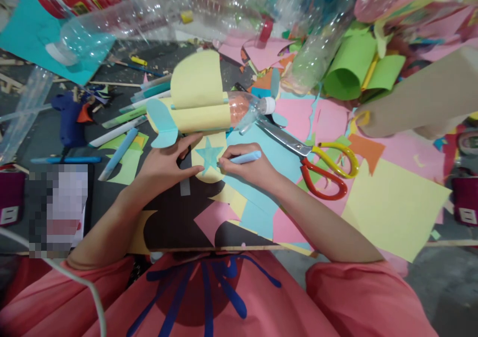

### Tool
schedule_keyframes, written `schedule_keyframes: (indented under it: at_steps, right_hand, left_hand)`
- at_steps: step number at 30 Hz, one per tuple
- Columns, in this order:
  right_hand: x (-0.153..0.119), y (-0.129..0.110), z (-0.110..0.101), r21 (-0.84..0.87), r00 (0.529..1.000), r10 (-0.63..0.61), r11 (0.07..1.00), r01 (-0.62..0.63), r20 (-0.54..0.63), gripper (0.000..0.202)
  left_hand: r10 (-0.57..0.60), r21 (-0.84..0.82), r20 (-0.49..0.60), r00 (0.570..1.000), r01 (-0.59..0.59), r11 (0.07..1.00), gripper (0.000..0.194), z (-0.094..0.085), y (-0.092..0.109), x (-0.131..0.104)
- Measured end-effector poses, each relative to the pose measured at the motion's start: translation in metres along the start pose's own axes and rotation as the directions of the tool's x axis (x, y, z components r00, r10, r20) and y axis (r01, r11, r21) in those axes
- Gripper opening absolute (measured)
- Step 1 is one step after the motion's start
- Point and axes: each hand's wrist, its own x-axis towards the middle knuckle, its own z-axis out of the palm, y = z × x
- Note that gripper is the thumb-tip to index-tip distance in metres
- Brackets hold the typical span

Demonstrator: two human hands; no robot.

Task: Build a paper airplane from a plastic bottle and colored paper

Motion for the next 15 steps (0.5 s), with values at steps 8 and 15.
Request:
schedule_keyframes:
  at_steps: [8,15]
  right_hand:
    - [0.0003,-0.0041,-0.0008,0.034,0.999,0.033,0.999,-0.034,0.038,0.024]
    - [0.0011,-0.0012,-0.0001,0.063,0.999,0.039,0.997,-0.038,-0.014,0.022]
  left_hand:
    - [0.019,-0.004,0.002,1.000,-0.019,1.000,0.064,0.0008,-0.0004,0.0014]
    - [-0.009,0.003,0.037,0.999,0.009,1.000,0.066,-0.0011,0.0012,0.0022]
